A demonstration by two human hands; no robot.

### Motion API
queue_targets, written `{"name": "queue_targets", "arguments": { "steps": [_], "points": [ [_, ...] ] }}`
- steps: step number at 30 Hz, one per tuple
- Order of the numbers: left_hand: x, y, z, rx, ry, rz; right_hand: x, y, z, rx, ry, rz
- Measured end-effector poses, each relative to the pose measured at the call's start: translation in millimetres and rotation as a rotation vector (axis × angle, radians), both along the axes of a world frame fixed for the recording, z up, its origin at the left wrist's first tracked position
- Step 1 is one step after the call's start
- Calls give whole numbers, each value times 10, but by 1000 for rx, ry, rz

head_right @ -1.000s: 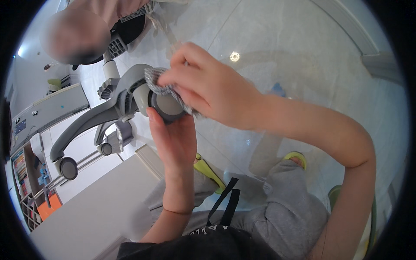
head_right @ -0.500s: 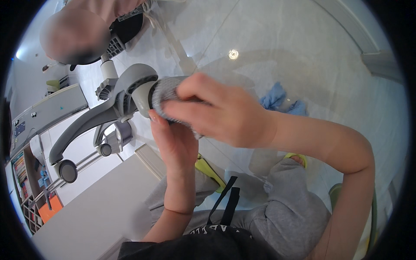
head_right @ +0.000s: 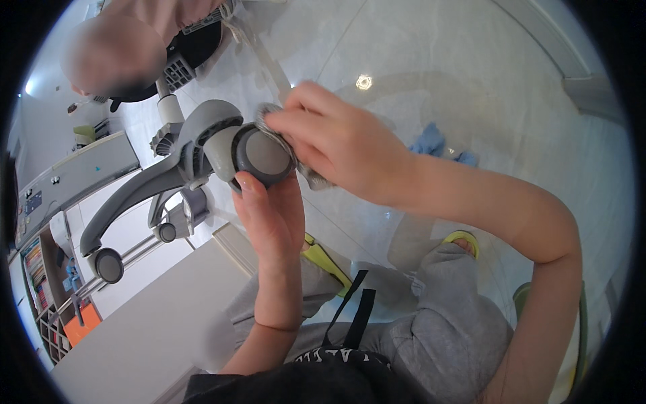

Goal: The person sits on the floor and cleans the wheels and base of an office chair using a blue cloth and a steel wool pad. They wipe each wheel and the connecting arms, then scrub the wheel surfaces with the steel wool before wiping again.

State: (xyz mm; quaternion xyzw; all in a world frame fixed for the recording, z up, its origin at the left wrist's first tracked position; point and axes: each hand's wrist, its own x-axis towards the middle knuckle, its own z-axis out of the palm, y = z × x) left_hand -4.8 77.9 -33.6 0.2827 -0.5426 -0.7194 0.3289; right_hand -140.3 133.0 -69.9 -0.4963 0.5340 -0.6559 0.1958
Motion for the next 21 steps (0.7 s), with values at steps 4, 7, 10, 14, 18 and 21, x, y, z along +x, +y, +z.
{"name": "queue_targets", "arguments": {
  "steps": [4,7,10,14,18,21],
  "points": [
    [138,-13,-17,28,-80,-27,74,176,37,-84,23,89],
    [145,-9,-38,14,-88,-18,44,127,151,-80,8,123],
    [93,-46,-67,-98,-84,-31,7,19,32,-17,-59,33],
    [167,-51,-128,-171,-132,-35,88,172,-1,-49,62,0],
    [248,-17,-121,-112,-275,-30,26,183,181,-106,157,115],
    [189,-7,-71,-69,-226,-48,-74,81,321,-15,99,91]
  ]
}}
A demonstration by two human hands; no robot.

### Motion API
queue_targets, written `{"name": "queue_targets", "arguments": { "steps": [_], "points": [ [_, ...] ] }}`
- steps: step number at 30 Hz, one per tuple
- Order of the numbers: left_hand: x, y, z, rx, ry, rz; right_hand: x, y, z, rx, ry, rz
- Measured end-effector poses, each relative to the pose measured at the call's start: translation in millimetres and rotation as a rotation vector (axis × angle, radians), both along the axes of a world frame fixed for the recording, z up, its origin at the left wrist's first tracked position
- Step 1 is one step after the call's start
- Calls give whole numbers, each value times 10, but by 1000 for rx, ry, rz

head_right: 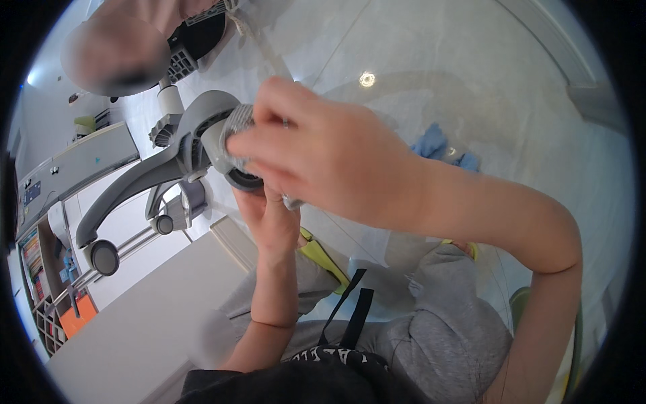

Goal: The person sits on the floor and cleans the wheels and base of an office chair using a blue cloth and a steel wool pad. They wipe each wheel and the connecting arms, then scrub the wheel surfaces with the steel wool before wiping again.

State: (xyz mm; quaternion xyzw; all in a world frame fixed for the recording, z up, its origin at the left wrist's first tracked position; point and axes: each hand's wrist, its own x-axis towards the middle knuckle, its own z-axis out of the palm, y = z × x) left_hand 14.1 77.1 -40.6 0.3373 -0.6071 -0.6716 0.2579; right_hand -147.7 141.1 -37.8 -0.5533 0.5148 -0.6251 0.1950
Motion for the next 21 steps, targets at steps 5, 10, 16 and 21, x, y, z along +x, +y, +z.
{"name": "queue_targets", "arguments": {
  "steps": [5,10,16,21],
  "points": [
    [-4,-33,-42,-60,89,-31,59,74,-55,83,-141,14],
    [-33,-2,-32,-116,25,-7,49,16,38,135,-134,9],
    [15,-73,-82,-204,4,-52,59,-91,66,182,-165,31],
    [2,-82,-98,-263,40,-94,108,64,-85,116,-174,36]
  ]
}}
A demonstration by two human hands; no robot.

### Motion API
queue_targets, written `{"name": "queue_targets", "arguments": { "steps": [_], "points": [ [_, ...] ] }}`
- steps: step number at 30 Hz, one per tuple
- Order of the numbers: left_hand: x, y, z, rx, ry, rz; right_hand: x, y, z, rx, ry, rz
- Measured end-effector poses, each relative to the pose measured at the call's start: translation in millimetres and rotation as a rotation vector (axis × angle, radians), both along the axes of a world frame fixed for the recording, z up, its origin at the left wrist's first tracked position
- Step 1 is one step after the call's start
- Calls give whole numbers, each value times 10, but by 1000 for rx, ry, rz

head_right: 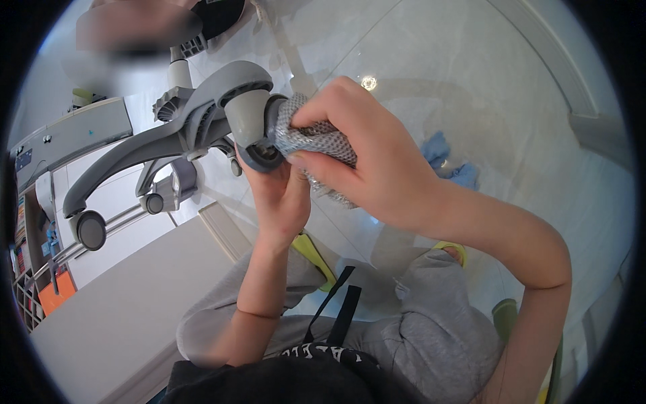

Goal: The person sits on the floor and cleans the wheels and base of an office chair using a blue cloth and a steel wool pad. They wipe each wheel and the connecting arms, then scrub the wheel surfaces with the steel wool before wiping again.

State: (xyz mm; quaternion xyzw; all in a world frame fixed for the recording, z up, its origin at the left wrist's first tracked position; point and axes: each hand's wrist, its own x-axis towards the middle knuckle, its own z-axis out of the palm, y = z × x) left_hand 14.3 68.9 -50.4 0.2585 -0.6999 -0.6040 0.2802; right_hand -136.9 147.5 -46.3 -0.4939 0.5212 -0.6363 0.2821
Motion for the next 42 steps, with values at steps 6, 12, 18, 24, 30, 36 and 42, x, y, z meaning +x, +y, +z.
{"name": "queue_targets", "arguments": {
  "steps": [6,12,18,24,30,36,42],
  "points": [
    [9,-30,33,-69,-80,31,-32,-190,160,119,-168,46],
    [22,-82,44,-71,-69,-27,52,51,-66,194,-147,102],
    [27,-111,113,30,-8,-77,59,10,-73,81,-293,89],
    [28,-86,48,105,44,-22,72,-11,-71,87,-310,71],
    [38,-90,-33,-82,-64,-18,-6,-124,126,118,-77,46],
    [15,-74,-31,-109,-76,22,168,-38,-148,-2,-326,15],
    [37,-86,-12,-134,-106,-8,33,-169,139,95,-296,-4]
  ]
}}
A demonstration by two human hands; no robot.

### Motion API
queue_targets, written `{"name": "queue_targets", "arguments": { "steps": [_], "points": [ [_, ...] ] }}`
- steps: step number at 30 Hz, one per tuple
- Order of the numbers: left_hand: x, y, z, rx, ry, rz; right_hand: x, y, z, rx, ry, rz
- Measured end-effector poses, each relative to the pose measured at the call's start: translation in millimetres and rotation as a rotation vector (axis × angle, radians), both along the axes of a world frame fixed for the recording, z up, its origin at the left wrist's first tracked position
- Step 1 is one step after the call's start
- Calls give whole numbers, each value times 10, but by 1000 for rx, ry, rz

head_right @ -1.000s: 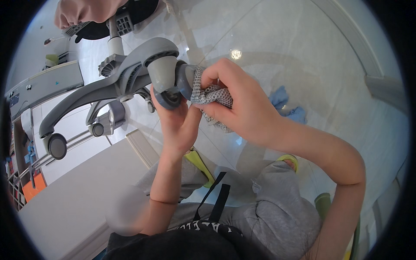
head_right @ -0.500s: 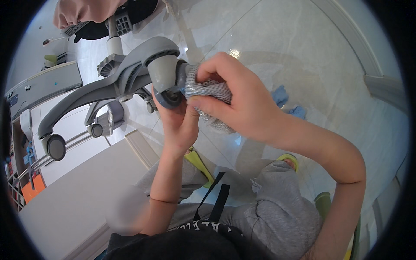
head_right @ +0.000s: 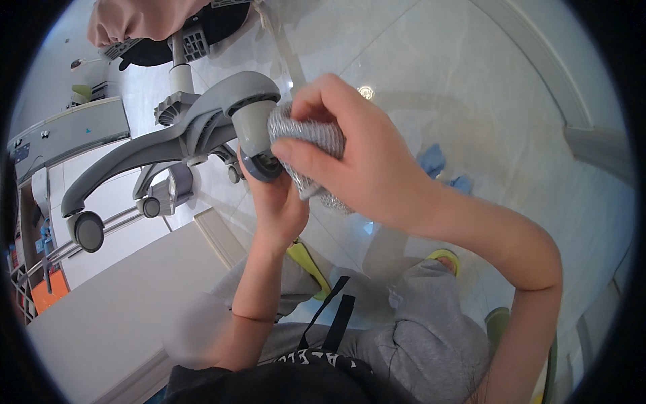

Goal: The person sits on the floor and cleans the wheels and base of an office chair using a blue cloth and a steel wool pad. They wipe each wheel and the connecting arms, then scrub the wheel surfaces with the steel wool before wiping again.

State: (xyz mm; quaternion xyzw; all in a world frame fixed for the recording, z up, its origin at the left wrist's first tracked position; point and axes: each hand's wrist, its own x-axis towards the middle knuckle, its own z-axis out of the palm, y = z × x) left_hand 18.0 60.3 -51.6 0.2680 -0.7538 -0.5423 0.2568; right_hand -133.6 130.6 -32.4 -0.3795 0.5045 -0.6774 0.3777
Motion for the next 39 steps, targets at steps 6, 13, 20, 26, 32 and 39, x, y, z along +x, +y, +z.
{"name": "queue_targets", "arguments": {
  "steps": [6,13,20,26,32,39],
  "points": [
    [7,-80,71,-234,-135,-9,64,148,-260,31,141,107],
    [23,-78,61,67,83,-101,57,149,-273,-5,128,79],
    [-8,-76,-51,36,99,-32,77,133,-258,0,65,70],
    [9,-83,-72,-103,32,-11,-31,-25,30,89,43,33],
    [18,-116,-101,-122,35,-65,93,152,-229,49,157,40],
    [18,-90,-148,-186,12,-19,6,35,-66,42,234,17]
  ]
}}
